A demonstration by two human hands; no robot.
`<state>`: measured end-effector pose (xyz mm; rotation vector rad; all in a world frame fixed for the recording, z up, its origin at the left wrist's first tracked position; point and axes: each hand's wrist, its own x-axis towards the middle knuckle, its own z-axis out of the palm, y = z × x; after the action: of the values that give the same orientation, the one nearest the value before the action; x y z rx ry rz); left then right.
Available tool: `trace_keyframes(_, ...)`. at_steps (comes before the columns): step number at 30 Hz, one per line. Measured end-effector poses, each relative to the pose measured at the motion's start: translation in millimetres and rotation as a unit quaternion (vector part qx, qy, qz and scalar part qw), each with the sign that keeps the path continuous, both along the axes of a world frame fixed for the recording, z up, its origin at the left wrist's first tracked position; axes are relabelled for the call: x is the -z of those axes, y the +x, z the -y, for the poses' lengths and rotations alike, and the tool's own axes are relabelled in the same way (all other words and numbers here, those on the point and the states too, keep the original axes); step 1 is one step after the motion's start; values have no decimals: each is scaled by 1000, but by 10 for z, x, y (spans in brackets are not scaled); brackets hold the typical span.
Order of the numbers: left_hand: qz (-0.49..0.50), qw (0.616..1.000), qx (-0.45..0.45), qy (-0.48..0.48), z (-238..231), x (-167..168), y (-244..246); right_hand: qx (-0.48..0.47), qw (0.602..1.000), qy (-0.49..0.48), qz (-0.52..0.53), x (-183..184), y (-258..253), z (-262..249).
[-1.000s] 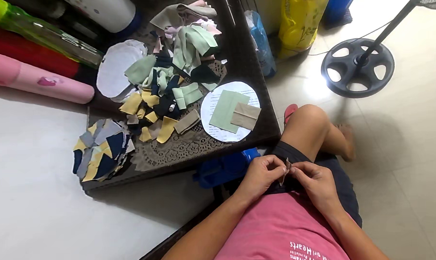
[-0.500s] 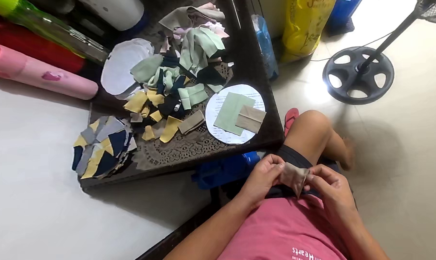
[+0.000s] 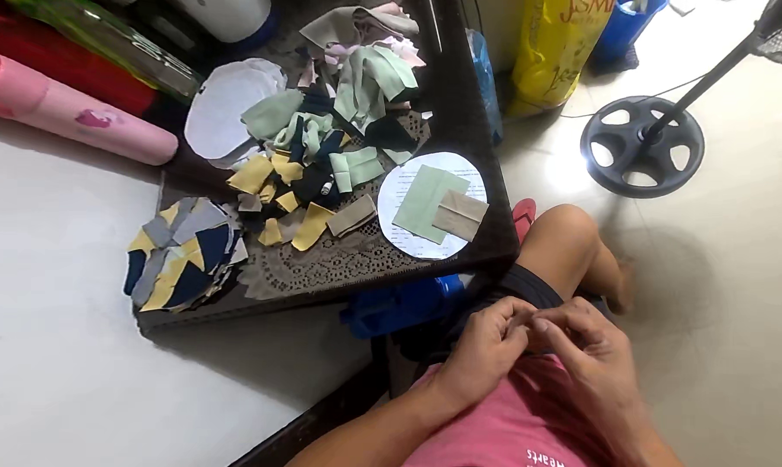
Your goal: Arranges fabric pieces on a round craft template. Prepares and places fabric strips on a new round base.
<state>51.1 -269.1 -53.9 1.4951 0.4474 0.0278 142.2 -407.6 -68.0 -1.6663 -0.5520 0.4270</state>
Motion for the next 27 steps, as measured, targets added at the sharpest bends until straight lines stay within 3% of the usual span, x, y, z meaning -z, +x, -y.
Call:
trace_keyframes(2,-24,991,-12,-128,-65,-41,18,4,999,29,-33,10,99,54)
trace_keyframes(4,-38,980,-20,-195,-114,-78,16,-22,993,33,-112,-6,210,115)
trace_keyframes(8,-28,977,-27,-209,-178,-125,23,-111,966,30,-234,-92,288,131)
trace_keyframes(11,-14,982,-44,-182,-235,-176,41,-98,955,59,-273,-122,269,35)
trace_keyframes(15,38,990,-99,-88,-407,-247,87,-89,971,72,-212,-179,309,-179)
trace_keyframes(19,64,985,-142,68,-769,-333,227,-109,990,47,-79,-297,441,-578)
trace_keyframes(23,-1,968,-143,205,-1205,-440,449,-98,992,-32,79,-379,665,-1080)
trace_keyframes(27,-64,938,-119,320,-1497,-475,702,-81,972,-156,155,-412,876,-1435)
